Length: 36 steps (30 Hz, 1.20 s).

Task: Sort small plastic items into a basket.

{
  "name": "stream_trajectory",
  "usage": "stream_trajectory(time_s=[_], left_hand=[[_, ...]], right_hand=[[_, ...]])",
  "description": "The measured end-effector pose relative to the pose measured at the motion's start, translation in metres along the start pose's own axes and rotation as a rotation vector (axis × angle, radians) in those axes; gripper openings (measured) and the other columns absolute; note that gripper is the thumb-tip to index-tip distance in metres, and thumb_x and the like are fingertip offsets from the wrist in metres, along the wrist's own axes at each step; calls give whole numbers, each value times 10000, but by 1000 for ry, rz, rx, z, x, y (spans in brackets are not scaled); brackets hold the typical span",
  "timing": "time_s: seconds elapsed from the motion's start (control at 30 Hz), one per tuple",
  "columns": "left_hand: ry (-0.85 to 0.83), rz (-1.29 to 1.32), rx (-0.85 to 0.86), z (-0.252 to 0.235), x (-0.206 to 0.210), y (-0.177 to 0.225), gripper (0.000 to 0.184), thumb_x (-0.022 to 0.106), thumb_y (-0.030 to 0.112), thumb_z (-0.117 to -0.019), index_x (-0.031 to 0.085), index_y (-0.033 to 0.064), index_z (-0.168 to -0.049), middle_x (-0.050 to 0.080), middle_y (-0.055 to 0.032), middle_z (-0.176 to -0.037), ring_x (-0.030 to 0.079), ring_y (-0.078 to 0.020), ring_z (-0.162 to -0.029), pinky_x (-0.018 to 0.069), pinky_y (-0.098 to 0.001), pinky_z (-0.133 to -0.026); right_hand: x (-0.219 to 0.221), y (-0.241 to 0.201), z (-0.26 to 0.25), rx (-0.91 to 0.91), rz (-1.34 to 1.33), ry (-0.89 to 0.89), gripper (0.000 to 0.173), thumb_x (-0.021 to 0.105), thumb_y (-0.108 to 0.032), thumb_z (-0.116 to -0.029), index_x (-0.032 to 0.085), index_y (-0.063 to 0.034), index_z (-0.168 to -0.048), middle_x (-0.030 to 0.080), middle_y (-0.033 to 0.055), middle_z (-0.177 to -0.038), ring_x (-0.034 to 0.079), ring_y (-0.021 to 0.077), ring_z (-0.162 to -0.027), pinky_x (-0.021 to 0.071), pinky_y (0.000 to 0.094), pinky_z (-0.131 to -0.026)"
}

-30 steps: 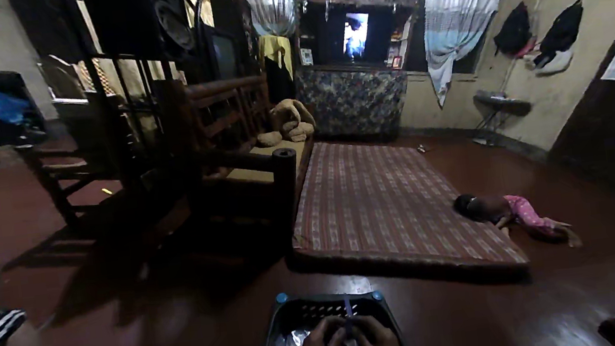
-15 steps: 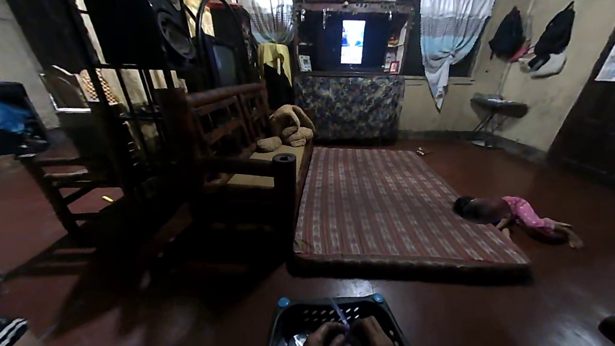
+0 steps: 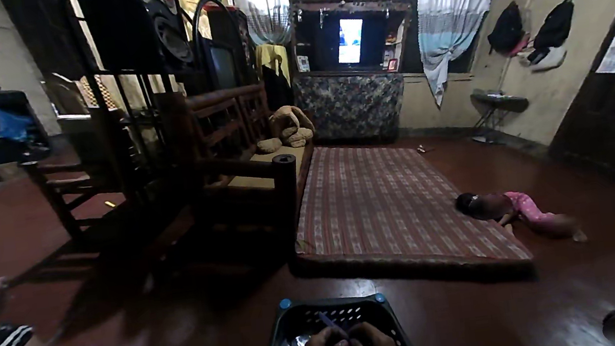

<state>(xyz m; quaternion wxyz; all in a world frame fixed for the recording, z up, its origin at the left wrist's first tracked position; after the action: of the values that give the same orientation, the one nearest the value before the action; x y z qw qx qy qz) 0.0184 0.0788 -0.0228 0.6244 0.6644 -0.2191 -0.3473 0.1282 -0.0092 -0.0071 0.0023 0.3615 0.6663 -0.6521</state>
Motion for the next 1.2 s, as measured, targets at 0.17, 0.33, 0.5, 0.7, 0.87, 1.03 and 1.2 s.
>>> stream_trajectory(time_s=[0.17, 0.33, 0.5, 0.7, 0.87, 1.03, 1.2], left_hand=[[-10, 7, -13, 0, 1, -2, 194, 604, 42, -997, 650, -99, -1121, 697, -131, -937, 663, -129, -804, 553, -304, -812], [-31, -11, -41, 2, 3, 1, 208, 618, 45, -991, 631, -98, -1142, 677, -143, -974, 646, -143, -831, 544, -316, -819], [-49, -99, -28, 2, 4, -1, 253, 633, 25, -971, 629, -119, -1179, 680, -215, -1041, 660, -230, -905, 537, -388, -877], [-54, -96, -38, 1, 4, -2, 245, 581, 41, -1006, 621, -121, -1185, 681, -220, -1037, 669, -244, -907, 542, -398, -880], [-73, -90, -37, 0, 4, -5, 249, 587, 62, -1010, 621, -114, -1184, 676, -214, -1038, 662, -240, -910, 536, -399, -885], [-46, -131, 14, 1, 4, 2, 243, 615, 56, -989, 648, -115, -1160, 646, -255, -1138, 647, -292, -969, 525, -426, -904], [-62, -111, 117, 3, 8, 7, 236, 644, 53, -970, 671, -113, -1135, 645, -257, -1162, 640, -303, -1072, 516, -421, -971]], right_hand=[[-1, -1, 1, -34, -18, -8, 218, 619, 2, -952, 692, 109, -1126, 706, 256, -1052, 705, 329, -957, 558, 451, -910], [-1, 2, -1, -42, -1, 7, 211, 612, -1, -950, 694, 113, -1108, 704, 262, -1050, 698, 346, -958, 546, 471, -912], [0, 1, -1, -48, 29, -7, 209, 633, -14, -949, 702, 109, -1103, 684, 280, -1085, 691, 364, -983, 557, 460, -910], [3, 2, -2, -54, 27, -57, 230, 622, 17, -942, 683, 115, -1141, 675, 285, -1126, 691, 367, -995, 559, 464, -913], [2, -1, 0, -63, 10, -35, 230, 607, 20, -945, 676, 121, -1140, 695, 272, -1070, 697, 352, -954, 554, 471, -896], [1, -1, 0, -7, -11, -28, 246, 594, 19, -936, 663, 122, -1149, 693, 266, -1019, 688, 341, -913, 548, 483, -861], [2, 19, -4, 172, -287, 0, 243, 608, 24, -922, 622, 106, -1150, 663, 182, -977, 637, 208, -834, 544, 393, -786]])
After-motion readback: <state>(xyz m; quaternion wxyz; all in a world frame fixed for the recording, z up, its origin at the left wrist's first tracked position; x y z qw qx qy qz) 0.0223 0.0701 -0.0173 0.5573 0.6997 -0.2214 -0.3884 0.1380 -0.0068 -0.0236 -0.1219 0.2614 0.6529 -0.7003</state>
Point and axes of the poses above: each hand's wrist, its own z-axis away from the middle knuckle, its own x-axis out of the palm, y = z × x, the point moved 6 cm from there along -z, towards the middle knuckle
